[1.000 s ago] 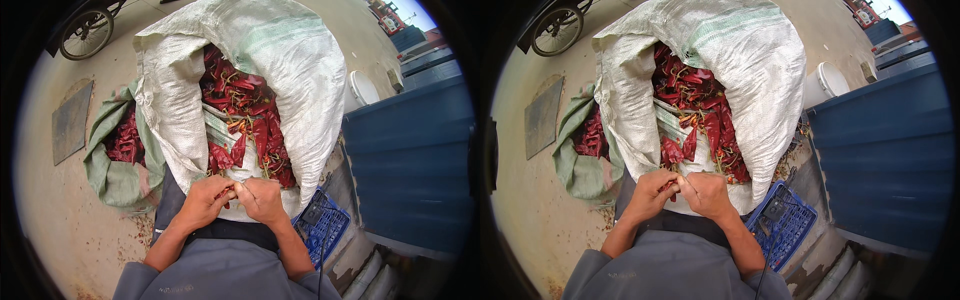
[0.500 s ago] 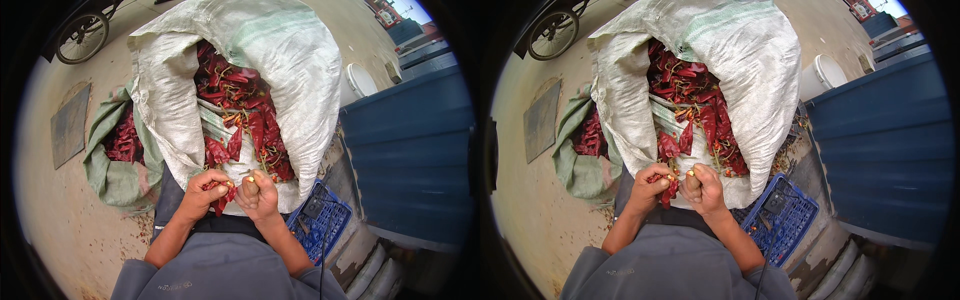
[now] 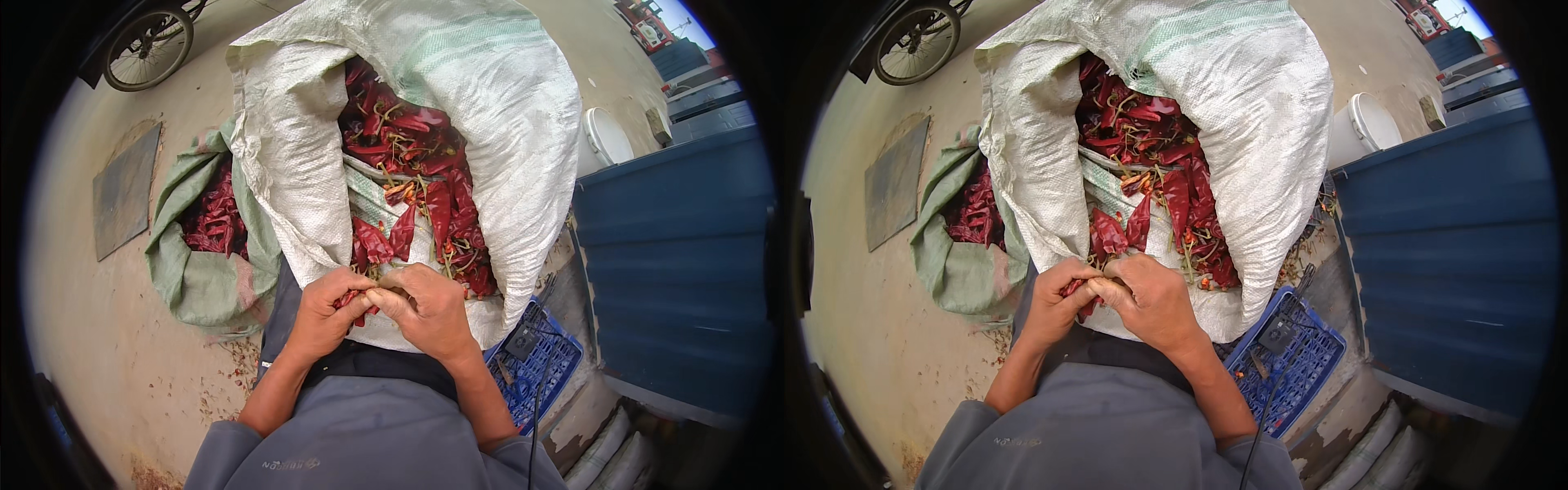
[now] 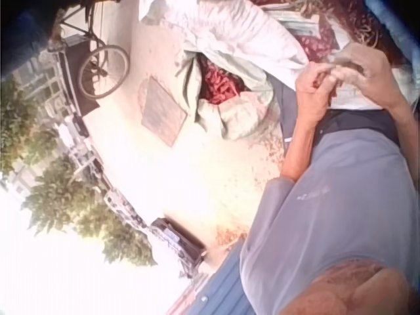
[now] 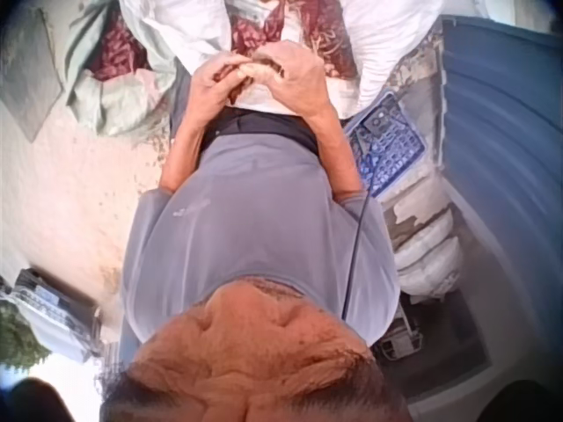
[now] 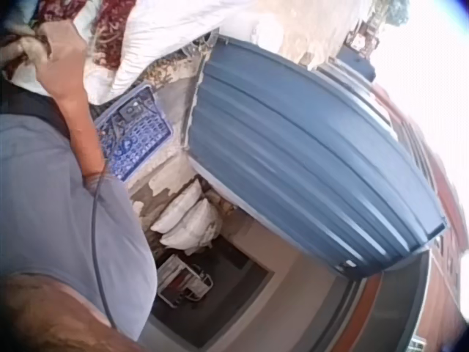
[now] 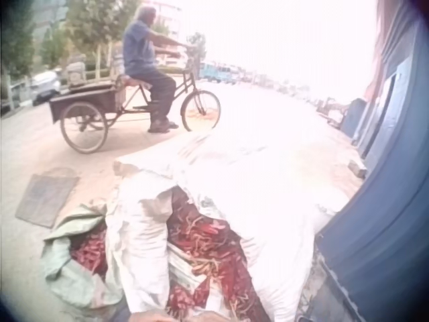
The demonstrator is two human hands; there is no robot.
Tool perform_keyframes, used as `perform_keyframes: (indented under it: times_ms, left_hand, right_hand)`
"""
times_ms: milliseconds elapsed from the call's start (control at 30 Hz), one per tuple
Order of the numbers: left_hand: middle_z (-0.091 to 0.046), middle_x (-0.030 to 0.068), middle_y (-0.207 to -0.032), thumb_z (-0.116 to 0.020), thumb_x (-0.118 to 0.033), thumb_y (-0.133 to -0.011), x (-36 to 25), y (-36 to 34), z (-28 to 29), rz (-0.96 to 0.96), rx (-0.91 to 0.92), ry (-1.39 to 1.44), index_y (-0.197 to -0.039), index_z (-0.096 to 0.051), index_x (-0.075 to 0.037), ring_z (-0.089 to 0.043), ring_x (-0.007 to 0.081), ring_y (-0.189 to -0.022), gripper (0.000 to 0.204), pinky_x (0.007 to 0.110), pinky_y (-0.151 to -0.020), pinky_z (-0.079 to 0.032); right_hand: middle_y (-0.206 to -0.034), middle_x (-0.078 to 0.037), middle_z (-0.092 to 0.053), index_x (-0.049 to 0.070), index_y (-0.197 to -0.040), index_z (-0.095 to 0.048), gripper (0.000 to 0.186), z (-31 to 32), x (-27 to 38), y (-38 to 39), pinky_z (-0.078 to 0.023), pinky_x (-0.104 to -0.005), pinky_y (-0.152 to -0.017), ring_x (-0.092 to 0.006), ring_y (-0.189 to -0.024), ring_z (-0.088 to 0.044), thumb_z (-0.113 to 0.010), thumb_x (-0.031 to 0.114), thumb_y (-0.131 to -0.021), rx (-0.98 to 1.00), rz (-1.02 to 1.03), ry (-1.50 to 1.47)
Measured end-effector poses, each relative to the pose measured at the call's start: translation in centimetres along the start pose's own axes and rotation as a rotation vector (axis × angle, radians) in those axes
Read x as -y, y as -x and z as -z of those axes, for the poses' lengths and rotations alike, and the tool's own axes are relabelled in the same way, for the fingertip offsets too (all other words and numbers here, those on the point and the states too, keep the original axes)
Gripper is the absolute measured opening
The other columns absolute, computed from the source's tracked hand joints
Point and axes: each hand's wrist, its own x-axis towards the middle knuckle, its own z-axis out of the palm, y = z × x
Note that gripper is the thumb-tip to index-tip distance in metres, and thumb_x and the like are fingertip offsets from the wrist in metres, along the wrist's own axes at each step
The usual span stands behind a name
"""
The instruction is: The person removes stems from red chili peppers by hand. They pick peppers from a large sack, pull off the stems, and drop the peppers back into the sack while discarding the stems.
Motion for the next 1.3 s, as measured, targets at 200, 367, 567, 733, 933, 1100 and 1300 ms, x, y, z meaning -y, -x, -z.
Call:
perform_keyframes:
  times_ms: [200,367,567,733,933,1100,1300]
  left_hand:
    - [-0.061,0.0052,-0.083,-0.07,-0.002,-0.091,0.5,0.1,0.2,-0.296,0.0,-0.419,-0.102,-0.069,-0.003,-0.058,0.011,-0.063,0.012,0.026,-0.056,-0.045]
    - [-0.064,0.0045,-0.085,-0.073,-0.01,-0.089,0.6,0.4,-0.2,-0.131,-0.05,-0.147,-0.1,-0.069,-0.003,-0.06,0.0129,-0.075,0.014,0.027,-0.068,-0.047]
    - [-0.059,-0.0012,-0.091,-0.079,-0.019,-0.082,2.4,1.4,1.7,0.121,-0.138,0.289,-0.093,-0.062,-0.005,-0.055,0.0065,-0.08,0.024,0.024,-0.072,-0.045]
    - [-0.062,0.0026,-0.095,-0.078,-0.014,-0.081,2.7,1.3,1.9,0.055,-0.075,0.189,-0.086,-0.059,-0.005,-0.056,0.0069,-0.08,0.022,0.023,-0.072,-0.046]
    - [-0.069,0.0046,-0.091,-0.07,-0.003,-0.085,0.5,0.6,1.0,0.292,-0.154,0.226,-0.109,-0.063,-0.001,-0.06,0.0085,-0.069,0.025,0.024,-0.062,-0.049]
    - [-0.066,0.0003,-0.085,-0.076,-0.005,-0.084,0.2,-0.3,0.1,0.17,-0.11,0.023,-0.103,-0.069,-0.002,-0.057,0.0054,-0.07,0.02,0.022,-0.062,-0.045]
    - [-0.063,0.0001,-0.08,-0.078,-0.005,-0.081,0.1,-1.4,-0.3,0.056,-0.169,-0.174,-0.088,-0.064,-0.001,-0.054,0.0061,-0.072,0.016,0.023,-0.067,-0.045]
  right_hand:
    - [-0.075,-0.008,-0.064,-0.002,-0.094,-0.065,0.017,-0.2,-0.5,0.7,-0.05,-0.029,-0.055,-0.0147,-0.064,-0.064,-0.064,0.015,-0.096,0.093,-0.097,-0.093]
    - [-0.069,-0.006,-0.06,-0.004,-0.094,-0.062,0.018,-1.1,-1.6,1.3,-0.048,-0.0281,-0.049,-0.0092,-0.055,-0.059,-0.057,0.012,-0.098,-0.143,-0.56,-0.626]
    - [-0.077,-0.01,-0.063,0.007,-0.088,-0.064,0.022,-2.6,-3.4,-1.4,-0.051,-0.0387,-0.052,-0.0279,-0.059,-0.064,-0.078,0.023,-0.082,-0.16,-0.011,0.375]
    - [-0.085,-0.012,-0.064,0.005,-0.095,-0.065,0.025,-4.2,-4.7,-2.3,-0.053,-0.0423,-0.057,-0.0327,-0.066,-0.067,-0.076,0.022,-0.081,0.101,-0.107,0.64]
    - [-0.079,-0.016,-0.066,0.001,-0.091,-0.065,0.019,-2.6,-5.9,-1.0,-0.05,-0.0398,-0.061,-0.0286,-0.063,-0.065,-0.071,0.018,-0.086,-0.034,-0.267,0.214]
    - [-0.066,-0.001,-0.056,-0.001,-0.084,-0.064,0.027,-1.2,-5.5,0.1,-0.042,-0.028,-0.058,-0.0068,-0.062,-0.046,-0.07,0.024,-0.093,-0.113,-0.674,-0.389]
    - [-0.068,0.002,-0.055,0.001,-0.087,-0.063,0.029,0.6,-5.8,0.7,-0.04,-0.0237,-0.055,-0.0044,-0.06,-0.046,-0.064,0.027,-0.1,-0.403,-0.587,-0.384]
